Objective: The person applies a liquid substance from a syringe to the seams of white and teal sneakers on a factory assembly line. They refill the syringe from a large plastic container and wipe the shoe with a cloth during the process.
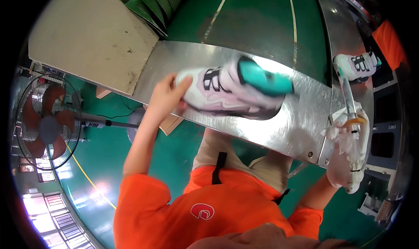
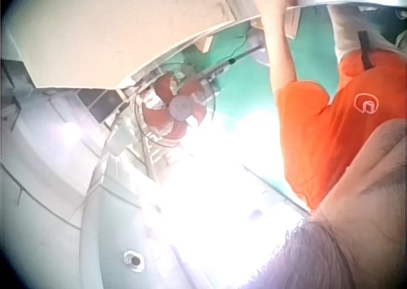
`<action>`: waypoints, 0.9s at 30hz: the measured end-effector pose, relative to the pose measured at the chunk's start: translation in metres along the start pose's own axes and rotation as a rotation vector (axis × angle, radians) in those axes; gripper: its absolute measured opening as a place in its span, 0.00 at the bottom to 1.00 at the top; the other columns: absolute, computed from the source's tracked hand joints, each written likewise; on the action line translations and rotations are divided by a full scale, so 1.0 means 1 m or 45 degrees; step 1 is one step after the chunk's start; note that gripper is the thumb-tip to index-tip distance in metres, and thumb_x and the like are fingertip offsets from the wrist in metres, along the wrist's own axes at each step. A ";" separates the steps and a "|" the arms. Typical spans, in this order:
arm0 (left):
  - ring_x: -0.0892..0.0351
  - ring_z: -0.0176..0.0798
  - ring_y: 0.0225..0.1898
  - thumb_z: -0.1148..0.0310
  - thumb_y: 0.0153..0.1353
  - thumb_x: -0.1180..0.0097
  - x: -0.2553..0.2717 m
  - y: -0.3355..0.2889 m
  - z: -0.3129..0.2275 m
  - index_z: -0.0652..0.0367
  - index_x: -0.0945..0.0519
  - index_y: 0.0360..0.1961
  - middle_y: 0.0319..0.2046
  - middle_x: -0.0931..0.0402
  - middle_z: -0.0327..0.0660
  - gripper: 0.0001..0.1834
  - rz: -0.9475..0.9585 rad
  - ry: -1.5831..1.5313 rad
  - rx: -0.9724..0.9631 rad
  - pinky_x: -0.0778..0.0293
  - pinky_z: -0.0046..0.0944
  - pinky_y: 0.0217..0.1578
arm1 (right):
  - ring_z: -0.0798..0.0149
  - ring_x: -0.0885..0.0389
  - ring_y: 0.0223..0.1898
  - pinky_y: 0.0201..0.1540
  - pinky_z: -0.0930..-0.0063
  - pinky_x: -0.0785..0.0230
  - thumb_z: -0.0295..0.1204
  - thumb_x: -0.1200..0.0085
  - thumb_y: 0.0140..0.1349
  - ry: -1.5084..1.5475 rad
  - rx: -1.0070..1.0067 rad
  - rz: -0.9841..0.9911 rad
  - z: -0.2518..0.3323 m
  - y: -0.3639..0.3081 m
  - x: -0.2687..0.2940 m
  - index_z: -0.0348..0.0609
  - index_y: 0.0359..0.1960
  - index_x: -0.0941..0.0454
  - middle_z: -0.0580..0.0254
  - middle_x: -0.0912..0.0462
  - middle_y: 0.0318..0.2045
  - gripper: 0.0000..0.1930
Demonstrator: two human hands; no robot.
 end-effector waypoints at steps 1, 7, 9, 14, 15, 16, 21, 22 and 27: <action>0.18 0.36 0.31 0.50 0.62 0.39 -0.001 -0.022 -0.007 0.66 0.26 0.56 0.28 0.19 0.43 0.31 0.205 0.122 0.155 0.24 0.37 0.32 | 0.52 0.22 0.41 0.47 0.56 0.26 0.43 0.39 0.55 -0.135 0.012 -0.131 0.000 -0.012 0.003 0.37 0.68 0.43 0.43 0.26 0.44 0.42; 0.18 0.47 0.40 0.54 0.55 0.33 -0.030 -0.044 -0.071 0.64 0.28 0.57 0.42 0.18 0.49 0.34 -0.184 0.715 -0.956 0.23 0.42 0.42 | 0.59 0.24 0.49 0.55 0.66 0.30 0.28 0.30 0.34 -0.566 0.050 -0.057 -0.043 -0.058 -0.027 0.37 0.67 0.40 0.56 0.32 0.57 0.51; 0.17 0.49 0.42 0.55 0.52 0.31 -0.053 -0.025 -0.075 0.63 0.29 0.58 0.44 0.18 0.50 0.37 -0.143 0.392 -0.880 0.23 0.43 0.45 | 0.60 0.22 0.45 0.51 0.68 0.28 0.24 0.32 0.38 -0.894 0.051 -0.055 -0.054 -0.054 -0.051 0.41 0.59 0.29 0.54 0.31 0.55 0.39; 0.20 0.38 0.46 0.59 0.49 0.28 -0.069 -0.015 -0.059 0.65 0.28 0.56 0.45 0.19 0.46 0.36 -0.028 -0.101 -0.480 0.26 0.37 0.50 | 0.60 0.19 0.40 0.44 0.69 0.24 0.25 0.31 0.38 -0.699 0.000 -0.279 -0.091 -0.044 -0.071 0.46 0.49 0.21 0.51 0.30 0.53 0.29; 0.20 0.38 0.46 0.59 0.49 0.28 -0.069 -0.017 -0.059 0.66 0.28 0.56 0.45 0.19 0.46 0.36 -0.003 -0.156 -0.462 0.26 0.37 0.50 | 0.61 0.19 0.39 0.44 0.70 0.24 0.25 0.31 0.38 -0.787 0.056 -0.248 -0.091 -0.041 -0.075 0.48 0.47 0.20 0.51 0.30 0.53 0.28; 0.20 0.39 0.45 0.59 0.49 0.28 -0.068 -0.018 -0.058 0.66 0.28 0.55 0.45 0.19 0.46 0.36 0.013 -0.218 -0.441 0.26 0.37 0.50 | 0.61 0.18 0.39 0.44 0.70 0.24 0.26 0.30 0.38 -0.878 0.114 -0.205 -0.091 -0.037 -0.078 0.49 0.46 0.19 0.51 0.30 0.53 0.27; 0.21 0.39 0.48 0.59 0.50 0.29 -0.068 -0.017 -0.059 0.68 0.27 0.55 0.46 0.20 0.47 0.35 0.035 -0.262 -0.432 0.27 0.38 0.52 | 0.56 0.19 0.40 0.43 0.67 0.25 0.27 0.30 0.38 -1.063 0.241 -0.134 -0.083 -0.025 -0.097 0.51 0.43 0.18 0.47 0.32 0.53 0.24; 0.21 0.39 0.48 0.59 0.50 0.29 -0.068 -0.018 -0.060 0.68 0.27 0.55 0.47 0.20 0.47 0.35 0.037 -0.260 -0.422 0.27 0.38 0.52 | 0.55 0.19 0.40 0.44 0.66 0.25 0.28 0.31 0.38 -1.072 0.264 -0.188 -0.086 -0.023 -0.096 0.51 0.42 0.18 0.46 0.32 0.52 0.23; 0.22 0.39 0.49 0.58 0.50 0.28 -0.068 -0.024 -0.061 0.67 0.28 0.56 0.48 0.21 0.47 0.37 0.038 -0.249 -0.422 0.27 0.38 0.52 | 0.50 0.21 0.38 0.45 0.63 0.26 0.30 0.32 0.39 -1.132 0.047 -0.471 -0.095 -0.008 -0.094 0.47 0.40 0.21 0.45 0.32 0.48 0.22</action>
Point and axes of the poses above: each hand's wrist, its own y-axis towards the middle knuckle, its own x-axis out of the back of the hand, z = x × y, the point moved 4 cm from there along y, towards the middle knuckle
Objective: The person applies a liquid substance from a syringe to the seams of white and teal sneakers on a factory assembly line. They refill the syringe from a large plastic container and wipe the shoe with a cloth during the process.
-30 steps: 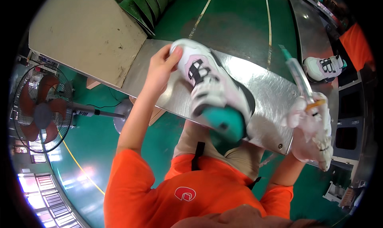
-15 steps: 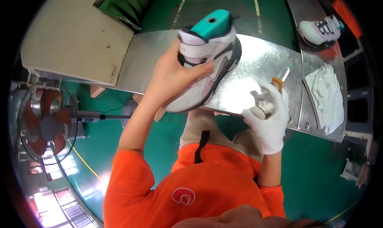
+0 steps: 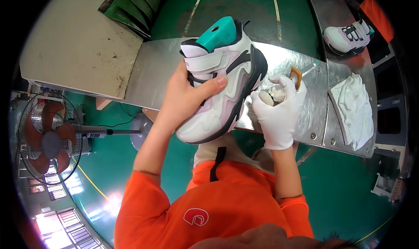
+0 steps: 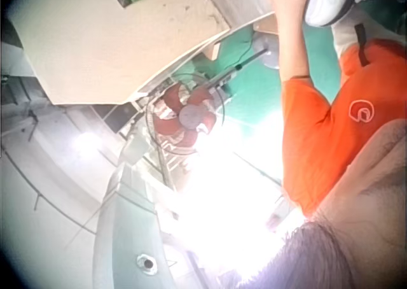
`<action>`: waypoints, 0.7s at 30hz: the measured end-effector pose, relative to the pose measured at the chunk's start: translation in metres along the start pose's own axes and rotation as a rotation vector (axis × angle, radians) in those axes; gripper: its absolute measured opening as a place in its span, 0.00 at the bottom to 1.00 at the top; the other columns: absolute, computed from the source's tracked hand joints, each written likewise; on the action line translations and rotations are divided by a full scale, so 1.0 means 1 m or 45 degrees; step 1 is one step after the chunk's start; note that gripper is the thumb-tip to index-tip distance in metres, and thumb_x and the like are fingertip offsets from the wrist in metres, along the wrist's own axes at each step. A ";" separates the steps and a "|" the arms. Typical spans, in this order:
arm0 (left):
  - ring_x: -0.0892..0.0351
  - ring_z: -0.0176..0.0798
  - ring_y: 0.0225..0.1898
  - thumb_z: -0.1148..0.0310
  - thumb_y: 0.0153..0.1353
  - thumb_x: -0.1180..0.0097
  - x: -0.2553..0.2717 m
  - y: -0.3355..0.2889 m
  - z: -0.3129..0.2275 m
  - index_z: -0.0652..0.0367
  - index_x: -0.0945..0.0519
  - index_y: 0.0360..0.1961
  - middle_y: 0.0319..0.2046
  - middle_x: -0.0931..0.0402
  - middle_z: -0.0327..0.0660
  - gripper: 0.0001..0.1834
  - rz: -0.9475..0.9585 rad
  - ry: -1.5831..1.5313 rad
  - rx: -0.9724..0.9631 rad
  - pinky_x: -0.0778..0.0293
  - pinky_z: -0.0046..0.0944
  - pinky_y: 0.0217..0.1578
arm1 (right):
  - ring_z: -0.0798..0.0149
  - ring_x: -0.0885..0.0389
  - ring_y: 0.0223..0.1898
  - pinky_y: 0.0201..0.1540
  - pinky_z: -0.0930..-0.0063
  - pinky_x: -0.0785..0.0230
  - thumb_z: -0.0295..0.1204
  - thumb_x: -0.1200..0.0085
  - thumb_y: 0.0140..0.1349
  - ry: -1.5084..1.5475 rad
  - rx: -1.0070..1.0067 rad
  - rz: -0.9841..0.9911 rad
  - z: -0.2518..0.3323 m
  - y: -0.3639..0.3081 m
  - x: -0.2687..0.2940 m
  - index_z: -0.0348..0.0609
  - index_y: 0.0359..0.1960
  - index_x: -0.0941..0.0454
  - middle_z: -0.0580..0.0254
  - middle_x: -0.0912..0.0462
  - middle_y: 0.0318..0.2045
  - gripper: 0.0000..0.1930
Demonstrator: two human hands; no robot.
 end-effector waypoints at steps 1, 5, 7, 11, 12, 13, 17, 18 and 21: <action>0.22 0.39 0.49 0.58 0.49 0.28 -0.001 -0.001 -0.001 0.67 0.29 0.56 0.48 0.21 0.48 0.37 0.005 0.012 -0.003 0.27 0.38 0.52 | 0.49 0.22 0.37 0.45 0.63 0.27 0.30 0.33 0.40 -0.063 0.073 -0.052 0.004 0.002 -0.001 0.45 0.41 0.22 0.47 0.32 0.45 0.22; 0.22 0.39 0.50 0.57 0.49 0.28 -0.004 -0.002 0.000 0.67 0.30 0.58 0.48 0.21 0.48 0.39 0.020 0.026 -0.018 0.27 0.39 0.53 | 0.51 0.22 0.37 0.46 0.63 0.27 0.29 0.33 0.40 0.006 -0.003 -0.050 0.003 0.006 -0.007 0.44 0.42 0.23 0.48 0.32 0.44 0.22; 0.22 0.40 0.50 0.57 0.49 0.28 -0.004 -0.002 0.001 0.67 0.31 0.59 0.49 0.21 0.48 0.40 0.022 0.008 -0.027 0.27 0.39 0.53 | 0.53 0.23 0.36 0.46 0.63 0.28 0.29 0.33 0.40 0.097 -0.014 0.000 0.007 0.008 -0.007 0.43 0.42 0.23 0.49 0.32 0.44 0.23; 0.22 0.40 0.50 0.57 0.49 0.28 -0.002 0.000 0.003 0.67 0.31 0.59 0.49 0.21 0.48 0.40 0.027 -0.048 -0.018 0.28 0.39 0.53 | 0.57 0.26 0.37 0.46 0.66 0.30 0.29 0.32 0.42 0.157 -0.051 0.087 0.000 0.007 -0.007 0.42 0.43 0.25 0.50 0.32 0.43 0.24; 0.22 0.40 0.51 0.56 0.49 0.28 -0.002 0.001 0.004 0.67 0.31 0.58 0.49 0.21 0.49 0.40 0.028 -0.064 -0.009 0.28 0.39 0.53 | 0.57 0.26 0.37 0.46 0.66 0.31 0.29 0.32 0.42 0.162 -0.058 0.094 -0.002 0.007 -0.008 0.42 0.43 0.25 0.51 0.32 0.43 0.24; 0.22 0.40 0.50 0.56 0.49 0.28 -0.001 0.001 0.003 0.67 0.31 0.58 0.49 0.21 0.49 0.40 0.032 -0.080 -0.012 0.28 0.39 0.53 | 0.58 0.26 0.38 0.46 0.67 0.31 0.29 0.31 0.42 0.171 -0.069 0.101 -0.004 0.006 -0.008 0.42 0.43 0.25 0.51 0.32 0.43 0.24; 0.22 0.40 0.50 0.56 0.51 0.29 0.003 0.005 0.009 0.68 0.30 0.57 0.49 0.21 0.48 0.39 0.031 -0.086 0.005 0.28 0.38 0.53 | 0.58 0.26 0.40 0.48 0.66 0.31 0.28 0.31 0.43 0.241 -0.054 0.107 -0.002 0.008 -0.013 0.42 0.44 0.25 0.52 0.31 0.43 0.24; 0.22 0.39 0.49 0.55 0.51 0.29 0.004 0.007 0.011 0.68 0.29 0.57 0.48 0.21 0.48 0.38 0.028 -0.073 0.015 0.28 0.38 0.53 | 0.57 0.26 0.40 0.48 0.66 0.31 0.28 0.31 0.43 0.287 -0.084 0.112 -0.003 0.008 -0.014 0.42 0.44 0.25 0.52 0.31 0.43 0.24; 0.22 0.38 0.48 0.56 0.52 0.30 0.008 0.008 0.005 0.68 0.28 0.56 0.47 0.21 0.47 0.36 0.025 -0.115 0.074 0.27 0.38 0.51 | 0.57 0.25 0.42 0.49 0.66 0.31 0.29 0.30 0.44 0.336 -0.090 0.109 -0.002 0.008 -0.016 0.41 0.45 0.25 0.52 0.31 0.44 0.24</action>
Point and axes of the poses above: each hand's wrist, its own y-axis towards the middle knuckle, its own x-axis out of the back of the hand, z = x × y, the point moved 4 cm from there along y, towards the middle knuckle
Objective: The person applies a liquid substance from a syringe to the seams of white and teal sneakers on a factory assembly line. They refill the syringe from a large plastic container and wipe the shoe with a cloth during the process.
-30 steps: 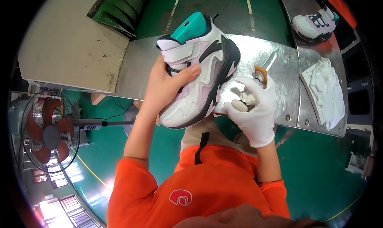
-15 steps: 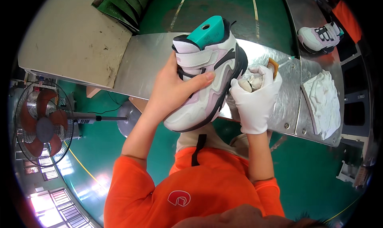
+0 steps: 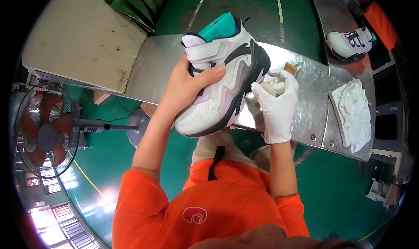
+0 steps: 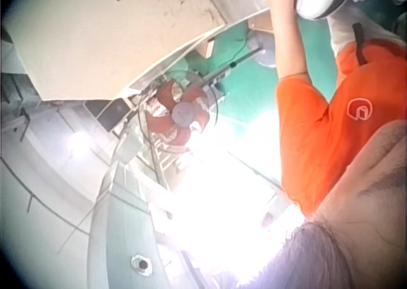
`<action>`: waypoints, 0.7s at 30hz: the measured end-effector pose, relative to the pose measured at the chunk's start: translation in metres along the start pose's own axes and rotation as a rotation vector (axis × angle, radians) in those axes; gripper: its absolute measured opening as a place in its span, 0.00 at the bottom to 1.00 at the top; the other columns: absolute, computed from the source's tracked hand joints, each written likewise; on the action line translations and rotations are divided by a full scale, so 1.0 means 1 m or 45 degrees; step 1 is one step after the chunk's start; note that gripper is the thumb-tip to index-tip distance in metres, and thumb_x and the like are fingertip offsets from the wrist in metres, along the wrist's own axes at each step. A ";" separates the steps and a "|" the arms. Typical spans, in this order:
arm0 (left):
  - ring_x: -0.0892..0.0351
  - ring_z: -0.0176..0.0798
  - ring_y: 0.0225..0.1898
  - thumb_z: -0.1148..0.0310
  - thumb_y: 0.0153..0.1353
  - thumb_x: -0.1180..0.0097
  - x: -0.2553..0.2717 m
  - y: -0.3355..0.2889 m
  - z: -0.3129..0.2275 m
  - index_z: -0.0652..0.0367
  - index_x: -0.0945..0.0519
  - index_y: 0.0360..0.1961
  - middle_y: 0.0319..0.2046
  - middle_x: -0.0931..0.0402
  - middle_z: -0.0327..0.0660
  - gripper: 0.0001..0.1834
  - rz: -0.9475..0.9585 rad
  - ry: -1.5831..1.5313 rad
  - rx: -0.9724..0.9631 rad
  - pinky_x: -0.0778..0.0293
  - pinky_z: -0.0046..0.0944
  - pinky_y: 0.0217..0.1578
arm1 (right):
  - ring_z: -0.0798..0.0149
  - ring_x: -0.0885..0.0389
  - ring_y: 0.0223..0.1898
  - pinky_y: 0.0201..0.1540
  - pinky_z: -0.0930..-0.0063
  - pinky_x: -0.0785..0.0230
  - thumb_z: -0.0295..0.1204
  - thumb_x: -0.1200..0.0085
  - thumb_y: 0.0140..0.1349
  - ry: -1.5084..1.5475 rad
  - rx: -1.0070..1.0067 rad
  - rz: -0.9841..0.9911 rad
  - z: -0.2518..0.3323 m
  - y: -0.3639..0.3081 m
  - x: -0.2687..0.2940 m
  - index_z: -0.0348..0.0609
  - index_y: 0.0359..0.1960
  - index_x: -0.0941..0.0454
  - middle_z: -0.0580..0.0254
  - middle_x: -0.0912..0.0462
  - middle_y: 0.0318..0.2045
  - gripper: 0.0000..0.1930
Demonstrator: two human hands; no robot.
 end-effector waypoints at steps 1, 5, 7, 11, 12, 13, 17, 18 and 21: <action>0.22 0.38 0.47 0.56 0.52 0.30 0.001 0.001 0.001 0.68 0.28 0.55 0.47 0.21 0.47 0.36 -0.008 -0.032 0.017 0.27 0.37 0.51 | 0.57 0.25 0.42 0.50 0.66 0.31 0.29 0.30 0.44 -0.003 0.010 -0.002 0.000 -0.001 -0.001 0.41 0.45 0.25 0.52 0.31 0.44 0.25; 0.21 0.37 0.46 0.58 0.52 0.30 0.005 0.002 0.005 0.68 0.27 0.55 0.46 0.21 0.46 0.34 -0.036 -0.120 0.067 0.27 0.37 0.49 | 0.58 0.24 0.42 0.50 0.67 0.30 0.29 0.29 0.44 -0.037 -0.007 0.005 0.005 0.002 -0.002 0.40 0.46 0.25 0.52 0.30 0.44 0.25; 0.21 0.37 0.45 0.58 0.52 0.30 0.005 0.002 0.006 0.68 0.26 0.54 0.45 0.21 0.46 0.34 -0.038 -0.130 0.063 0.27 0.37 0.49 | 0.59 0.24 0.42 0.49 0.67 0.30 0.29 0.29 0.44 -0.053 -0.007 0.005 0.006 0.003 -0.003 0.39 0.46 0.25 0.52 0.30 0.44 0.26; 0.21 0.37 0.45 0.58 0.51 0.30 0.002 0.002 0.005 0.68 0.25 0.53 0.45 0.20 0.47 0.33 -0.025 -0.085 0.020 0.27 0.37 0.49 | 0.61 0.23 0.41 0.48 0.69 0.28 0.28 0.29 0.45 0.070 -0.065 0.057 0.010 0.005 -0.010 0.39 0.46 0.25 0.52 0.31 0.44 0.25; 0.21 0.38 0.45 0.58 0.51 0.29 0.001 0.000 0.003 0.68 0.25 0.53 0.45 0.20 0.47 0.33 -0.022 -0.064 0.011 0.26 0.37 0.49 | 0.62 0.23 0.40 0.48 0.69 0.28 0.28 0.30 0.45 0.107 -0.097 0.067 0.012 0.004 -0.011 0.39 0.46 0.25 0.52 0.31 0.44 0.25; 0.21 0.38 0.46 0.58 0.51 0.29 0.000 0.000 0.002 0.68 0.25 0.53 0.46 0.20 0.47 0.33 -0.020 -0.048 0.007 0.26 0.37 0.49 | 0.62 0.23 0.40 0.47 0.70 0.28 0.27 0.30 0.45 0.143 -0.127 0.076 0.012 0.004 -0.011 0.39 0.46 0.25 0.53 0.31 0.43 0.25; 0.22 0.37 0.45 0.59 0.51 0.30 -0.003 -0.002 0.000 0.68 0.25 0.53 0.45 0.21 0.46 0.33 -0.021 -0.013 -0.031 0.27 0.36 0.49 | 0.61 0.24 0.40 0.48 0.69 0.29 0.28 0.30 0.44 0.094 -0.104 0.056 0.004 0.004 -0.012 0.39 0.46 0.25 0.52 0.30 0.43 0.25; 0.22 0.36 0.45 0.60 0.51 0.31 -0.004 -0.003 -0.001 0.69 0.26 0.53 0.45 0.21 0.45 0.32 -0.023 -0.012 -0.047 0.28 0.35 0.49 | 0.61 0.24 0.41 0.48 0.69 0.29 0.28 0.30 0.44 0.050 -0.079 0.050 0.004 0.004 -0.011 0.39 0.46 0.25 0.52 0.30 0.43 0.25; 0.21 0.39 0.48 0.57 0.50 0.28 -0.005 -0.006 -0.004 0.68 0.27 0.55 0.47 0.20 0.47 0.36 -0.014 0.039 -0.013 0.26 0.38 0.51 | 0.60 0.25 0.42 0.49 0.68 0.31 0.28 0.31 0.43 -0.016 -0.046 0.047 0.001 0.005 -0.009 0.40 0.46 0.25 0.52 0.30 0.43 0.25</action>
Point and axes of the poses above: each hand's wrist, its own y-axis towards the middle knuckle, its own x-axis out of the back of the hand, z = x × y, the point moved 4 cm from there along y, towards the middle knuckle
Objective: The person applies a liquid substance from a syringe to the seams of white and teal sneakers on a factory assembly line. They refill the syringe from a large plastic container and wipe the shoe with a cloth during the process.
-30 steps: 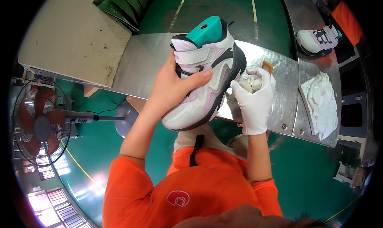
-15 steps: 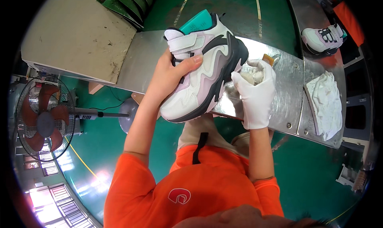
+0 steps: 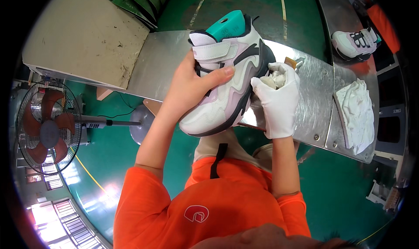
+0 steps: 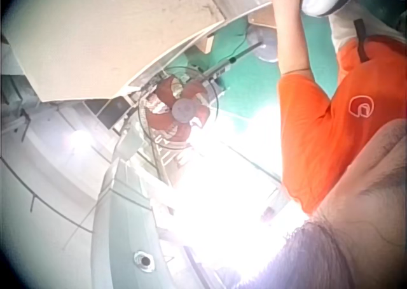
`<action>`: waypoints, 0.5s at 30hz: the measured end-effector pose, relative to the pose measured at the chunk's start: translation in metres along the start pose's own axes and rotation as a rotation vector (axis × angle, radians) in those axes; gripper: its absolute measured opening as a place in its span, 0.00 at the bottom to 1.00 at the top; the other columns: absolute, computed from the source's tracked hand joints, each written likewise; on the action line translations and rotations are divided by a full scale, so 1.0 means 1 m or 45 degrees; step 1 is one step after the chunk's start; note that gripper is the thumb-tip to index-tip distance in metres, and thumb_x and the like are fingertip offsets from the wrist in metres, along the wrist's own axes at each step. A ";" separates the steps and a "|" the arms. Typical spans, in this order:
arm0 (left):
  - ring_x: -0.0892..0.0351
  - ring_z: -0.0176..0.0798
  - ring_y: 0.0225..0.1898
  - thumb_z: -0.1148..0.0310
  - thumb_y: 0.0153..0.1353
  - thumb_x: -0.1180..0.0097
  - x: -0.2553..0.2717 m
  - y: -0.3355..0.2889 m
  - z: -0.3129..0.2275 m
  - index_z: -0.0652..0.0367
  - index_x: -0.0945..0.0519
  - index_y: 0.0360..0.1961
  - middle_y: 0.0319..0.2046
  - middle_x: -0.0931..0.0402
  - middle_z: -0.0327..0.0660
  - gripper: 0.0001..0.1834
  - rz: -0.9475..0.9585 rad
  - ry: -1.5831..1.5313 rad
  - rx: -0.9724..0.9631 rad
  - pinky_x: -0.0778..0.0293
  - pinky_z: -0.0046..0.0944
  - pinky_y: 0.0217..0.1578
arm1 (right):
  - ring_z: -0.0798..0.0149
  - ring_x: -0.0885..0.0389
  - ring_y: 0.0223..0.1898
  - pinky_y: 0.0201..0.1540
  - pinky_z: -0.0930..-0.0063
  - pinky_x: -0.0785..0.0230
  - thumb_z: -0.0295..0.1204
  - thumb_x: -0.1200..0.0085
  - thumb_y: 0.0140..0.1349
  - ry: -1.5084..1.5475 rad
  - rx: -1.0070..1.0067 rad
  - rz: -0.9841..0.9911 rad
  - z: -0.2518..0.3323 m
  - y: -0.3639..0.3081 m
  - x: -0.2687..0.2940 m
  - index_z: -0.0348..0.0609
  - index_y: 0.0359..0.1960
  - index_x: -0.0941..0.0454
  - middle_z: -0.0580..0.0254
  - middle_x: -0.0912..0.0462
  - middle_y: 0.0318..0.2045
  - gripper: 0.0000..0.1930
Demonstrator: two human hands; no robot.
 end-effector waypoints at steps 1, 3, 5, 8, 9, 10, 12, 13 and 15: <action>0.21 0.39 0.48 0.57 0.50 0.29 -0.001 -0.001 -0.001 0.68 0.28 0.56 0.47 0.20 0.47 0.37 0.003 0.003 -0.009 0.26 0.38 0.51 | 0.60 0.26 0.42 0.49 0.68 0.31 0.28 0.31 0.43 -0.011 0.012 0.003 0.000 0.001 0.001 0.40 0.46 0.25 0.52 0.30 0.43 0.25; 0.21 0.39 0.49 0.57 0.50 0.29 -0.002 -0.002 -0.001 0.68 0.28 0.57 0.47 0.20 0.48 0.38 0.009 0.008 -0.028 0.27 0.38 0.52 | 0.60 0.26 0.42 0.50 0.68 0.32 0.27 0.32 0.43 -0.042 0.030 -0.032 -0.002 0.000 0.008 0.41 0.46 0.25 0.53 0.30 0.43 0.25; 0.21 0.39 0.49 0.57 0.49 0.29 -0.004 -0.003 -0.004 0.67 0.29 0.57 0.48 0.20 0.47 0.38 0.004 0.018 -0.040 0.27 0.39 0.52 | 0.60 0.26 0.42 0.50 0.68 0.32 0.26 0.32 0.43 -0.015 -0.002 -0.044 -0.003 -0.001 0.014 0.42 0.46 0.25 0.54 0.30 0.43 0.25; 0.20 0.39 0.48 0.56 0.49 0.29 -0.004 -0.003 0.000 0.66 0.29 0.58 0.48 0.19 0.47 0.39 0.019 0.043 -0.056 0.27 0.39 0.52 | 0.60 0.27 0.42 0.50 0.68 0.33 0.26 0.33 0.43 0.018 -0.136 -0.069 -0.009 -0.003 0.020 0.42 0.46 0.25 0.55 0.30 0.43 0.25; 0.20 0.40 0.48 0.56 0.49 0.29 -0.005 -0.004 -0.001 0.66 0.29 0.58 0.48 0.19 0.47 0.39 0.019 0.045 -0.060 0.27 0.39 0.52 | 0.58 0.27 0.40 0.49 0.67 0.33 0.26 0.34 0.42 -0.096 -0.013 -0.105 -0.004 -0.003 0.022 0.42 0.46 0.25 0.53 0.31 0.44 0.25; 0.20 0.40 0.48 0.56 0.49 0.29 -0.005 -0.005 -0.002 0.66 0.29 0.58 0.48 0.19 0.48 0.39 0.021 0.051 -0.058 0.26 0.39 0.52 | 0.58 0.26 0.40 0.49 0.66 0.33 0.26 0.35 0.42 -0.154 0.025 -0.120 -0.003 -0.003 0.023 0.42 0.46 0.25 0.52 0.31 0.45 0.25; 0.19 0.41 0.48 0.55 0.48 0.29 -0.006 -0.005 0.000 0.66 0.29 0.58 0.47 0.19 0.48 0.39 0.011 0.043 -0.070 0.26 0.39 0.52 | 0.56 0.26 0.39 0.50 0.64 0.32 0.26 0.36 0.42 -0.272 0.100 -0.151 -0.002 -0.002 0.022 0.42 0.46 0.25 0.49 0.32 0.46 0.25; 0.19 0.41 0.48 0.55 0.48 0.29 -0.006 -0.005 0.000 0.66 0.29 0.58 0.47 0.19 0.48 0.39 0.008 0.041 -0.076 0.26 0.39 0.51 | 0.55 0.26 0.39 0.50 0.64 0.32 0.27 0.37 0.42 -0.292 0.111 -0.159 0.000 -0.002 0.022 0.41 0.47 0.25 0.47 0.32 0.46 0.25; 0.19 0.42 0.48 0.54 0.48 0.29 -0.007 -0.005 -0.001 0.65 0.29 0.58 0.47 0.19 0.49 0.40 0.005 0.098 -0.080 0.26 0.40 0.51 | 0.54 0.26 0.38 0.50 0.64 0.32 0.28 0.37 0.42 -0.333 0.134 -0.175 0.006 -0.002 0.021 0.40 0.47 0.26 0.45 0.33 0.47 0.26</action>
Point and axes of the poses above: each hand's wrist, its own y-axis towards the middle knuckle, its own x-axis out of the back of the hand, z = x × y, the point moved 4 cm from there along y, towards the middle knuckle
